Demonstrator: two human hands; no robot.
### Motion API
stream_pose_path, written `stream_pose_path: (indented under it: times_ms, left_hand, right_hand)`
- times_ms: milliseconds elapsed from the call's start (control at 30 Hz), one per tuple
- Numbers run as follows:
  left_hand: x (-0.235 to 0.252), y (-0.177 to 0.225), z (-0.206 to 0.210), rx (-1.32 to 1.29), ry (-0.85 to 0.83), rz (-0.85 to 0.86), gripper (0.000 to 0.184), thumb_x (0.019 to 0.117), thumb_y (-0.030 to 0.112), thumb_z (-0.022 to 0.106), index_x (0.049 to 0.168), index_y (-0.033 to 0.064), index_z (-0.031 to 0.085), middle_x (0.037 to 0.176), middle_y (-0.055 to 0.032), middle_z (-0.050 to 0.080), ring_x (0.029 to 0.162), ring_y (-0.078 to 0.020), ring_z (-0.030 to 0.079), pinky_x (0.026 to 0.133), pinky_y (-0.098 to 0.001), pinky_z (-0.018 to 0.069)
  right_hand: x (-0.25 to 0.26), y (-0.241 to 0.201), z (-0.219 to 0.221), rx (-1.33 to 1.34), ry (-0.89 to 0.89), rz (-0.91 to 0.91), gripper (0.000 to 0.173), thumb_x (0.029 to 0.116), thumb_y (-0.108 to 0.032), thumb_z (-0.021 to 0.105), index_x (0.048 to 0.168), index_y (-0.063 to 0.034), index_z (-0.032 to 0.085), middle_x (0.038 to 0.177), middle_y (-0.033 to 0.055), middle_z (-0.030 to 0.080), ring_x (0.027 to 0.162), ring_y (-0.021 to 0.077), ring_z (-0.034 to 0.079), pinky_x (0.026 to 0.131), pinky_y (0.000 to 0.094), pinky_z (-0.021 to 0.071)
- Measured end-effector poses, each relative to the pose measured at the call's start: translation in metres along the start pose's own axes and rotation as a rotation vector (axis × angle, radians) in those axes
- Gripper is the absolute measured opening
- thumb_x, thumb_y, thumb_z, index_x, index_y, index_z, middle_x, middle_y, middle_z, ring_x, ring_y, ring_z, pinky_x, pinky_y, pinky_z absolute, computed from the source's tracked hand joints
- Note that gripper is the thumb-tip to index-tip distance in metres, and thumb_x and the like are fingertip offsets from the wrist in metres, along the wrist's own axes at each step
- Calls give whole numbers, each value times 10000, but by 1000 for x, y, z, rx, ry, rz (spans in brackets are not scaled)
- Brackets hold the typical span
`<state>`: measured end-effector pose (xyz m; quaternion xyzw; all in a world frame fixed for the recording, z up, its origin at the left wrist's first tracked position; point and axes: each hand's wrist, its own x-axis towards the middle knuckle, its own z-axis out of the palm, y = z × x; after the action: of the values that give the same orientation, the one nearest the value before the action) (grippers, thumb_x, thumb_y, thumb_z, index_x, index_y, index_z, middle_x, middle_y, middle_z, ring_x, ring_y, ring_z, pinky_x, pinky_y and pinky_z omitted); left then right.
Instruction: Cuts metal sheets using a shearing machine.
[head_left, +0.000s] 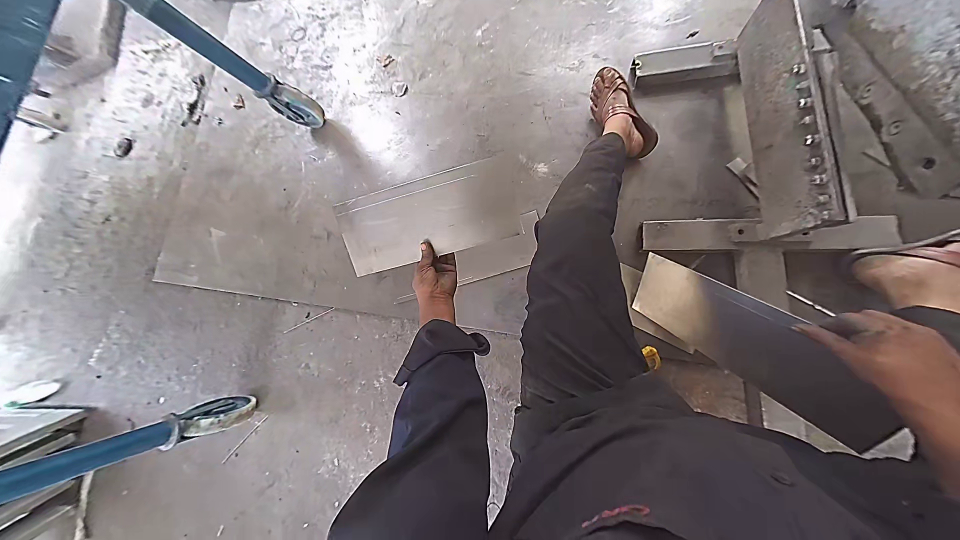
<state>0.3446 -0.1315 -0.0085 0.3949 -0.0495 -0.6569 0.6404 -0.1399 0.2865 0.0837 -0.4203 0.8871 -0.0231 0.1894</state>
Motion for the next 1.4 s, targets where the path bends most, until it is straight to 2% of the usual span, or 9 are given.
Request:
stream_pose_path:
  times_ms: [267,400,767,1033,1133,1200,1267,1333,1400]
  left_hand:
    - [6,-10,-23,-14,-39,-44,223,1077,158,527,1271,50,518,1198,-146,665,1107,-265,687,989,-430,577]
    - [6,-14,-30,-10,-26,-53,228,1083,168,515,1281,56,514,1207,-142,662,1116,-265,684,994,-433,573]
    - [10,-16,-51,8,43,-12,239,1066,138,542,1283,42,510,1217,-157,655,1131,-285,674,1004,-460,563]
    - [9,-21,-53,8,63,-8,235,1064,138,548,1279,50,510,1207,-151,654,1125,-282,673,1010,-462,558]
    - [12,-21,-56,22,84,-41,273,1068,184,553,1304,57,507,1235,-154,647,1139,-291,670,1006,-476,561]
    - [8,-21,-67,218,186,-179,435,1079,334,535,1400,49,463,1289,-177,621,1141,-310,667,974,-488,576]
    - [-10,-32,-83,605,269,-392,558,1097,468,428,1366,-21,459,1188,-198,630,1009,-286,686,870,-449,596]
    - [-40,-48,-102,934,206,-601,541,1098,438,447,1317,-49,530,1124,-201,664,958,-283,695,832,-457,597]
    - [-83,-67,-111,1128,142,-727,438,1084,391,509,1210,-15,614,1009,-152,703,861,-252,710,766,-448,606]
  right_hand:
    - [3,-27,-6,47,-37,-2,412,930,-403,765,966,7,749,991,260,710,967,466,679,845,718,489]
    - [6,-35,-1,53,-88,-37,356,937,-354,769,1009,-6,763,1017,279,713,1006,487,676,883,729,476]
    - [20,-38,17,62,-163,-84,313,928,-356,782,995,-50,782,984,228,729,955,435,688,862,697,498]
    - [22,-53,23,84,-211,-79,321,935,-351,776,1020,-41,784,1023,241,736,1014,443,690,914,691,489]
    - [24,-54,28,106,-215,-77,318,930,-349,780,1022,-45,786,1021,228,741,1017,424,693,923,677,494]
    - [24,-57,34,113,-239,-71,315,936,-355,771,1027,-54,786,1036,214,747,1033,408,698,939,661,497]
    - [29,-63,40,118,-268,-54,306,940,-355,767,1031,-64,791,1051,203,752,1045,390,700,956,644,493]
    - [35,-70,49,143,-297,-37,304,944,-349,762,1030,-59,788,1057,198,751,1046,379,699,960,640,490]
    - [41,-75,59,177,-325,-17,300,944,-349,762,1041,-66,788,1066,185,752,1048,358,703,964,624,498]
